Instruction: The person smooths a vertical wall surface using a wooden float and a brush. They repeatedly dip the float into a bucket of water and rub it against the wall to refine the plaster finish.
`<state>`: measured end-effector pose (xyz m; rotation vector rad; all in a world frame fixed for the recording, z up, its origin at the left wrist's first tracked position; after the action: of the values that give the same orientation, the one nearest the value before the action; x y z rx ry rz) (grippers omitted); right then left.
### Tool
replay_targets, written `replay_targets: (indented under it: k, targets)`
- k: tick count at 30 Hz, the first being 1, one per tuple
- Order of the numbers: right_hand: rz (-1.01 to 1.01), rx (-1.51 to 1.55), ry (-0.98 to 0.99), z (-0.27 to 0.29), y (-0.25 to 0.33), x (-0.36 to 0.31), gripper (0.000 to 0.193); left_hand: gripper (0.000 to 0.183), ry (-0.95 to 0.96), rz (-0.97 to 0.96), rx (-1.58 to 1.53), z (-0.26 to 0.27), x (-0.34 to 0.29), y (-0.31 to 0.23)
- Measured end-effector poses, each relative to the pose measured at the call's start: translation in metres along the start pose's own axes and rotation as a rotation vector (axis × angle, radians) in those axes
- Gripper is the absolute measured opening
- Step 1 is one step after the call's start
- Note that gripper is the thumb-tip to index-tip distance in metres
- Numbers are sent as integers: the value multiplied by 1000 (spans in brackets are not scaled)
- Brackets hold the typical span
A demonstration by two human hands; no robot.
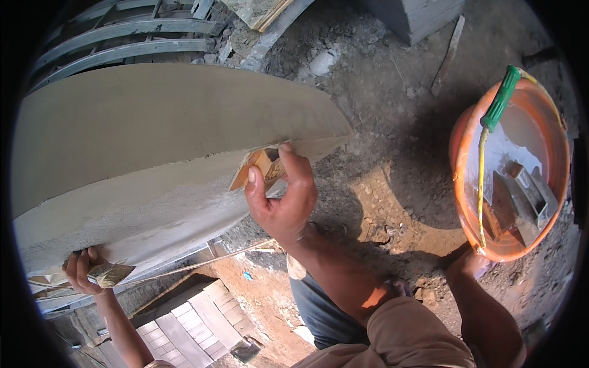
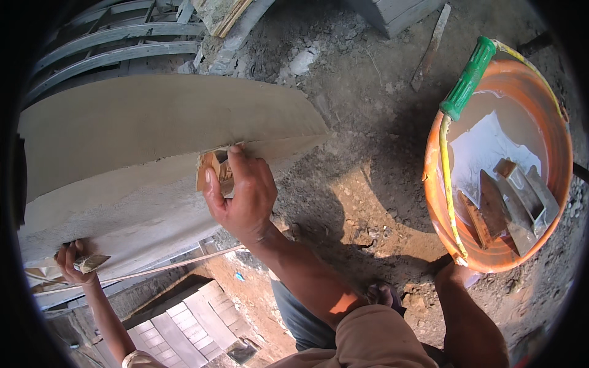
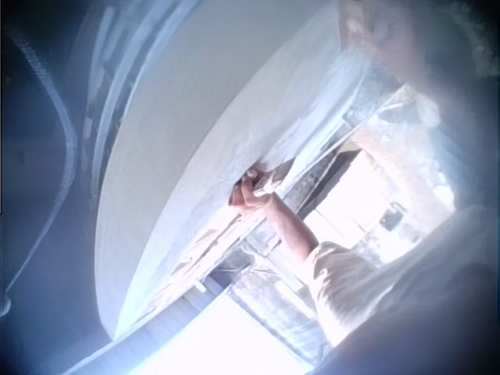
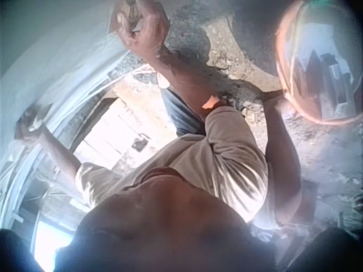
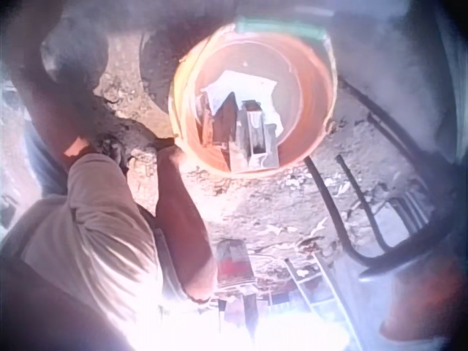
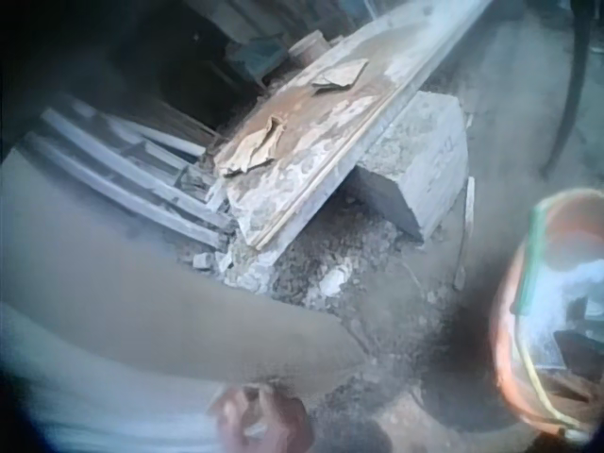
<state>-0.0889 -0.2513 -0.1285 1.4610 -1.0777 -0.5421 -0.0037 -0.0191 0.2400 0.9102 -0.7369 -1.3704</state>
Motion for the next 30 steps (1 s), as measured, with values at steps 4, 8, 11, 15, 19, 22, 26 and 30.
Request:
replay_targets:
  k: [4,8,11,15,19,22,26,30]
  targets:
    - [75,-2,144,-6,13,-41,53,27,52,12,9,5,8,-4]
    - [44,111,-116,14,17,8,54,27,50,-2,36,4,20,-13]
    - [72,56,-11,2,25,16,54,28,54,9,42,4,25,-16]
    - [178,14,130,-14,41,-33,53,28,38,14,8,4,33,-20]
    - [112,70,-10,7,54,7,56,28,63,21,-21,5,20,-16]
    - [148,58,-69,-1,53,33,55,28,39,16,-38,2,30,-19]
    - [266,-38,95,-26,62,-14,57,27,38,17,-44,2,34,-22]
    - [193,-8,72,-1,76,7,58,24,18,5,-15,7,41,-28]
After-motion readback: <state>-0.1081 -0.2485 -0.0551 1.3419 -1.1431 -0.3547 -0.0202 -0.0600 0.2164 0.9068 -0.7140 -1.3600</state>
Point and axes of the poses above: each hand's wrist, its own x-axis towards the middle knuckle, its own z-axis out of the back of the hand, y = z × x, the point moved 5 cm from there along x, towards the middle knuckle, and after that the axes turned 12 degrees about y, right-handed, at the moved point
